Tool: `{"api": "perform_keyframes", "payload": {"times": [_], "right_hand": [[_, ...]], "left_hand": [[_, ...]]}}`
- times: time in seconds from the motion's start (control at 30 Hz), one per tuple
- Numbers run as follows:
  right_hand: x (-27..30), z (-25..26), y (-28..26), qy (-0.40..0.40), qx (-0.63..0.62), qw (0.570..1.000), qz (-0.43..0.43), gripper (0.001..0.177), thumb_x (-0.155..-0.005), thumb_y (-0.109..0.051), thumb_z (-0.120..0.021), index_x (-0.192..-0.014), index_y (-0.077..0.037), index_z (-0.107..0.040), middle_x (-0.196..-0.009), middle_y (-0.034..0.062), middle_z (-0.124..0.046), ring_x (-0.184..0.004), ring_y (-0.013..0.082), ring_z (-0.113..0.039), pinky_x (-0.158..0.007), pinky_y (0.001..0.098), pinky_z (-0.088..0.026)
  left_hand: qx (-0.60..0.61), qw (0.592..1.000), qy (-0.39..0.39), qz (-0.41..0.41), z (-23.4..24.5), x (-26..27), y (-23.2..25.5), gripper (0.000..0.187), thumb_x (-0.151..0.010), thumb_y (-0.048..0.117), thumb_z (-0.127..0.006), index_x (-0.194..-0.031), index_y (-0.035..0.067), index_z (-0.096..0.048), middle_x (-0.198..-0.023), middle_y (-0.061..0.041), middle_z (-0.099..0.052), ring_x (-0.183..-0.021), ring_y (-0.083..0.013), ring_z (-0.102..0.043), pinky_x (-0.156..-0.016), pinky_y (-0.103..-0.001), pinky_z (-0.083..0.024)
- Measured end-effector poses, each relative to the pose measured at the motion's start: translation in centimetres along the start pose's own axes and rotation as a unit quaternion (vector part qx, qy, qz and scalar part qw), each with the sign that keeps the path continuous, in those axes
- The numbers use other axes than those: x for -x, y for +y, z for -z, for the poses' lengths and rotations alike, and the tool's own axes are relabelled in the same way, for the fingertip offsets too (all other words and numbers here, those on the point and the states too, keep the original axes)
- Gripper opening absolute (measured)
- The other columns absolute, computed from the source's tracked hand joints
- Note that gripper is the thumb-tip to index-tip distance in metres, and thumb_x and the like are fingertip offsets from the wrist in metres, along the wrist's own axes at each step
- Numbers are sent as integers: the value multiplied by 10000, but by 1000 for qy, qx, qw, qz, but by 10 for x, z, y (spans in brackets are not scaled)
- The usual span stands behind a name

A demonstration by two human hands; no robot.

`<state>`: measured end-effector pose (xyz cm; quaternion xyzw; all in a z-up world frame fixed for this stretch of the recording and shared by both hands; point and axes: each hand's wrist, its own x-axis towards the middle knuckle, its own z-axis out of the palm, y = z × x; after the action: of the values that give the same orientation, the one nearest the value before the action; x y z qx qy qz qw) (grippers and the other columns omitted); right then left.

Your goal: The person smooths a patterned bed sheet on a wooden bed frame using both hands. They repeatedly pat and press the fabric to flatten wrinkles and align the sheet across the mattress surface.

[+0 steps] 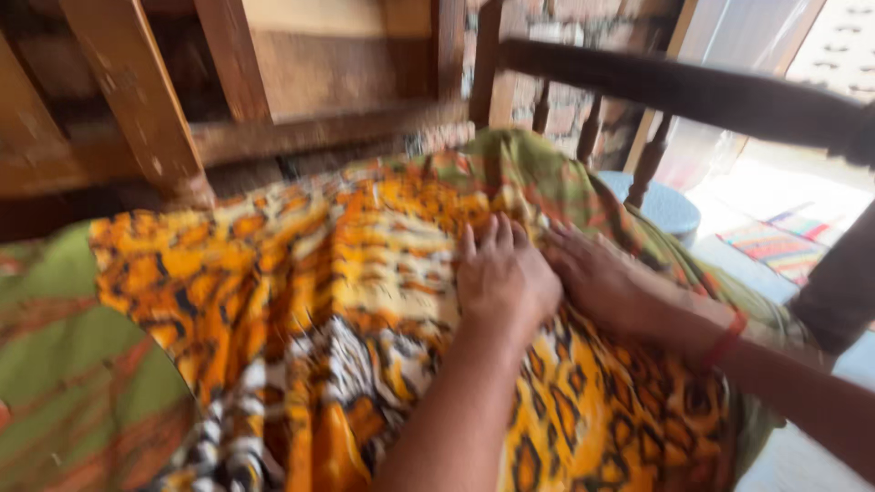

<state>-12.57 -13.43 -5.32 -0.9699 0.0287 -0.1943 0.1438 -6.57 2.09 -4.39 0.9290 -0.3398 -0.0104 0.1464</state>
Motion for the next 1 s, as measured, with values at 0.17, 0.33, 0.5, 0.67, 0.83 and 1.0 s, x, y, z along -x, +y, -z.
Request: {"api": "perform_keyframes", "payload": {"times": [0.17, 0.33, 0.5, 0.67, 0.83, 1.0], "right_hand": [[-7, -3, 59, -10, 52, 999, -3, 430, -1048, -335, -447, -1453, -230, -546, -1537, 57, -567, -1438, 261, -521, -1182, 391, -356], [2, 3, 52, -125, 49, 988, -81, 523, -1008, -320, -496, -1523, -234, -471, -1505, 107, -530, -1397, 272, -476, -1167, 420, -349], [-6, 54, 19, 81, -183, 980, -11, 511, -1053, -175, -473, -1563, -187, -499, -1243, 154, -668, -1108, 287, -645, -973, 406, -541], [8, 35, 0, -48, -6, 994, -98, 429, -1047, -113, -503, -1464, -109, -603, -1212, 181, -692, -1085, 307, -710, -943, 426, -582], [19, 22, 2, 211, 498, 813, 216, 520, -903, -158, -631, -1367, 60, -542, -1469, 199, -581, -1349, 291, -565, -1156, 352, -473], [28, 25, -18, -82, -111, 987, -88, 462, -1041, -238, -529, -1451, -29, -571, -1479, 178, -598, -1308, 329, -580, -960, 518, -527]], "left_hand": [[47, 998, 49, 5, 2, -3, -2, 670, -970, 230, -351, -1599, 54, -204, -1696, -77, -151, -1573, -201, -123, -1268, -412, -9], [46, 995, 90, -14, -3, 1, -5, 569, -1048, 312, -327, -1555, 60, -384, -1703, -141, -237, -1601, -265, -182, -1306, -414, -71], [25, 985, 166, 30, 2, 10, -9, 688, -1006, 403, -325, -1565, 8, -245, -1671, -128, -182, -1553, -249, -144, -1249, -433, -39], [52, 991, 107, 62, -4, 20, -10, 727, -999, 440, -343, -1585, 26, -229, -1691, -85, -173, -1573, -208, -118, -1272, -421, -13], [26, 991, 121, 58, -9, 24, -17, 636, -1013, 343, -249, -1572, 48, -174, -1670, -90, -133, -1530, -231, -95, -1228, -442, 11], [34, 990, 121, 64, -2, 41, -17, 686, -987, 343, -324, -1587, 31, -208, -1677, -95, -173, -1549, -223, -123, -1250, -450, -11]]}}
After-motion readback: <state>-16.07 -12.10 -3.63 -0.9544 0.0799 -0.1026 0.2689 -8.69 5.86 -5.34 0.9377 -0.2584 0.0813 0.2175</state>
